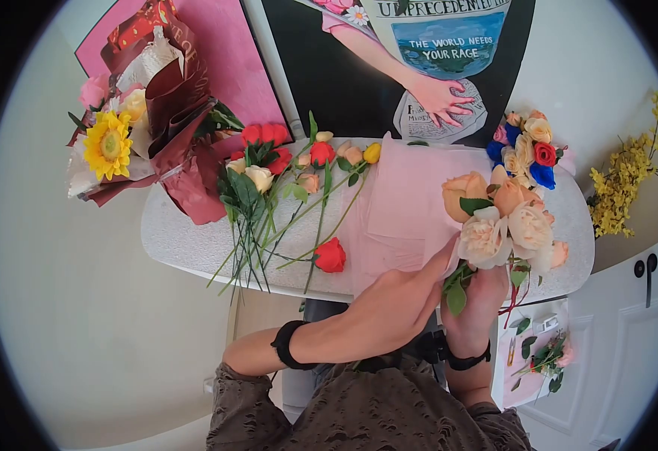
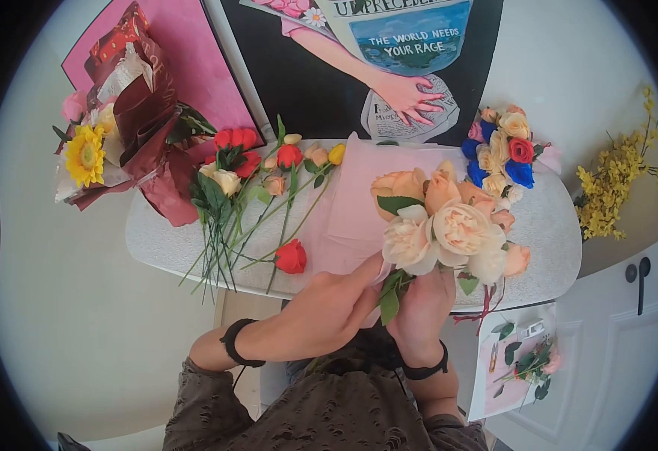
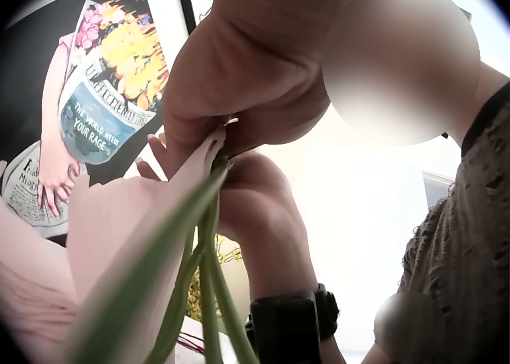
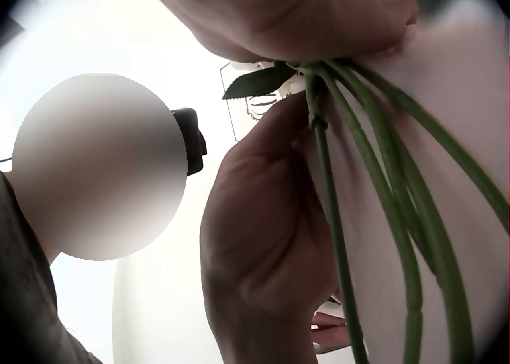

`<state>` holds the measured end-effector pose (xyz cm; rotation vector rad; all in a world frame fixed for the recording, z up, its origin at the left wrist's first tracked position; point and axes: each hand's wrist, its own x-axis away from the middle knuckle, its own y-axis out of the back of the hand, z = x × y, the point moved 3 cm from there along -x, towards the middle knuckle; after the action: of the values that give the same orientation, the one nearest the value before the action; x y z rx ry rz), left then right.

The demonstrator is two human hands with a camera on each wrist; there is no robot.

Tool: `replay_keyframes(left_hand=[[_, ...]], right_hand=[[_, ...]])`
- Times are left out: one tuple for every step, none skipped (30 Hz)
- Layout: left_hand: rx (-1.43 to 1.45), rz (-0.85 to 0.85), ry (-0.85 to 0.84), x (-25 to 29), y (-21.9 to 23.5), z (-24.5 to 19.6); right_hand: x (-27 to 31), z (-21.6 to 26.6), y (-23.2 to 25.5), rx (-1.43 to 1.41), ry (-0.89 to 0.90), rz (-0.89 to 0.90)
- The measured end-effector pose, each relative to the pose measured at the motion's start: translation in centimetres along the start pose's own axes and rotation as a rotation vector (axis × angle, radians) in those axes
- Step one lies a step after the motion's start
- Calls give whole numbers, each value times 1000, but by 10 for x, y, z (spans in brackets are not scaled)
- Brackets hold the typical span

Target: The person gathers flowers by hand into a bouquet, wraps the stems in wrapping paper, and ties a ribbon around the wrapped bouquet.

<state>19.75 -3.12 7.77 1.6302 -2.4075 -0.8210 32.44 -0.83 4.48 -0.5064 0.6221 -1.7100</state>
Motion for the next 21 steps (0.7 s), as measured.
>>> replay_keyframes(left_hand=[[-15,18,-41,0,-1,0],[-14,17,-39,0,0,0],[-6,15,-24,0,1,-2],[4,15,-9,-1,1,-3],[6,16,-9,-2,0,-4],[31,-22,-10,-3,0,-4],[55,-62,-9,-4,0,-5],[56,-64,-9,-5,1,-6],[68,-57,-9,-5,1,-7],[81,-50,-9,-6,2,-9],[82,-49,-9,-7,1,-9],[87,-39,2,-7,0,-10],[92,-30,14,-8,-1,-10],[93,-30,14,-8,-2,-11],[47,-26,17,-7,-4,-11],[3,-22,19,-6,-6,-12],[3,-21,20,-6,-8,-10],[-31,-72,-51,-7,-8,-9],[-66,-122,-122,-7,-8,-8],[-66,-120,-122,-7,-9,-6],[-158,-115,-152,-7,-10,-5]], right_hand=[[0,0,0,4,-12,15],[0,0,0,8,-25,29],[0,-1,-1,8,-25,29],[0,-3,-2,23,-20,-4],[0,-4,-2,38,-15,-37],[0,-4,-2,39,-15,-38],[0,-3,-2,33,-14,-43],[-1,-3,-2,26,-13,-46],[-1,-4,-1,27,-13,-46],[0,-4,0,59,24,-32],[0,-5,1,92,61,-18],[-2,-5,7,93,61,-20],[-3,4,11,637,423,45],[0,5,9,1180,784,113],[0,-3,14,1179,784,114],[-4,-17,27,698,457,102],[-6,-27,29,217,130,85],[-4,-23,28,217,130,83],[-1,-17,27,309,110,51],[0,-11,23,401,89,19],[1,-11,19,401,90,18]])
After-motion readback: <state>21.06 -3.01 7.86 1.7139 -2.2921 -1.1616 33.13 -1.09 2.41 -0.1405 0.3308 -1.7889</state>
